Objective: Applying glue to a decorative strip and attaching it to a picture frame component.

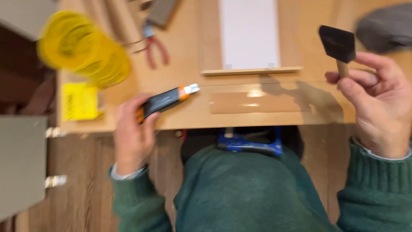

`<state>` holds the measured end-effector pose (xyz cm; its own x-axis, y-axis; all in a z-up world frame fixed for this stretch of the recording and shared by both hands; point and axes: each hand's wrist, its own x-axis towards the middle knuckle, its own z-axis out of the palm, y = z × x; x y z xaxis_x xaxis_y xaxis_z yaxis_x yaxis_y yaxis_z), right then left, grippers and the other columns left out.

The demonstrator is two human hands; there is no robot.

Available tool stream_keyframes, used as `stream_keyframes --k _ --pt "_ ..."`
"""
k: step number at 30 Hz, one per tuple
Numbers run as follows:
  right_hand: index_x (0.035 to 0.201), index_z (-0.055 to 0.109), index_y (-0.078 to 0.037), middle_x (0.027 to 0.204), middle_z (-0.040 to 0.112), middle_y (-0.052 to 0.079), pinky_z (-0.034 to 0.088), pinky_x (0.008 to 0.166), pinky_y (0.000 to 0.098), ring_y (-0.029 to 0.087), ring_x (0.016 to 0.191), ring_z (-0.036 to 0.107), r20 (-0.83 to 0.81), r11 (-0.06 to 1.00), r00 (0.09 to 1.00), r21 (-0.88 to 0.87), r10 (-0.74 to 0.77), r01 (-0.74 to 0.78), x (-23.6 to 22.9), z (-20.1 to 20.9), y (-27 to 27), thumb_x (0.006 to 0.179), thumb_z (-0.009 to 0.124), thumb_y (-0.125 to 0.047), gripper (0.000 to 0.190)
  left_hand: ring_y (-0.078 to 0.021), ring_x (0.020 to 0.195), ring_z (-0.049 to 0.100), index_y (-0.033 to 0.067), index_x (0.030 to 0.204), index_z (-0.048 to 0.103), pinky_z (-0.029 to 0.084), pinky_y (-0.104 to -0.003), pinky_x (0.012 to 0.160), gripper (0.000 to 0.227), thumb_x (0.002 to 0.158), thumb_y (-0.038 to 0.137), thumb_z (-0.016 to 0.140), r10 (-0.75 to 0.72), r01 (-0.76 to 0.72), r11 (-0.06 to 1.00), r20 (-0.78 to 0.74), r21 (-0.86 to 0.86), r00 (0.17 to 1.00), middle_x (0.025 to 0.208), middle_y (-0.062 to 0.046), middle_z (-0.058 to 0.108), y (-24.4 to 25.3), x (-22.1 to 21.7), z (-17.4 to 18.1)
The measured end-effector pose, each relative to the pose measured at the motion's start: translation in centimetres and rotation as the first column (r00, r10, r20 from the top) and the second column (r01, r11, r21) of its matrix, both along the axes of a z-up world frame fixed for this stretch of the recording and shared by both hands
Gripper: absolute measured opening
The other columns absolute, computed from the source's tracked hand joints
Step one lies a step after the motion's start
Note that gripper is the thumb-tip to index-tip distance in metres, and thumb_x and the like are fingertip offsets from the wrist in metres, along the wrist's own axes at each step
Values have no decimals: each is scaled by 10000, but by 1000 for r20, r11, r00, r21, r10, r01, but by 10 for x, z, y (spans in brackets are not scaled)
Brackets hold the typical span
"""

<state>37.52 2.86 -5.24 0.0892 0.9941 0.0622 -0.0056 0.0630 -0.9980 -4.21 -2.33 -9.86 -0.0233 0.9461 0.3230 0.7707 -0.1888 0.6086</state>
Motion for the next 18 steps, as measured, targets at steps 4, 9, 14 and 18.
stream_keyframes --k 4,9,14,18 --pt "1251 659 52 1135 711 202 577 951 356 277 1049 706 658 926 742 189 127 -327 -82 44 45 1001 655 102 254 -369 1214 581 17 1308 565 479 -434 1051 388 944 10 698 -18 18 1000 55 3 998 1270 -170 633 2 -2 6" --pt "1219 719 -20 1075 729 139 572 845 359 257 952 718 758 629 644 452 103 -633 -192 59 112 1020 742 18 204 -376 1218 573 14 1289 571 470 -442 1049 399 913 7 703 -26 27 1000 43 -16 999 1269 -157 645 3 -5 7" --pt "1150 768 -96 953 751 82 572 707 364 226 787 713 746 452 658 554 103 -699 -312 32 155 1040 757 -134 117 -381 1233 566 17 1271 580 457 -448 1064 398 893 3 707 -21 22 999 20 -31 1000 1261 -163 642 1 -6 7" --pt "1097 765 -126 912 763 70 576 638 372 211 770 739 757 454 626 499 187 -738 -353 20 166 959 729 -128 143 -396 1264 550 13 1258 580 428 -471 1111 400 878 -3 704 -43 42 998 -9 -36 999 1254 -177 634 2 -9 6"
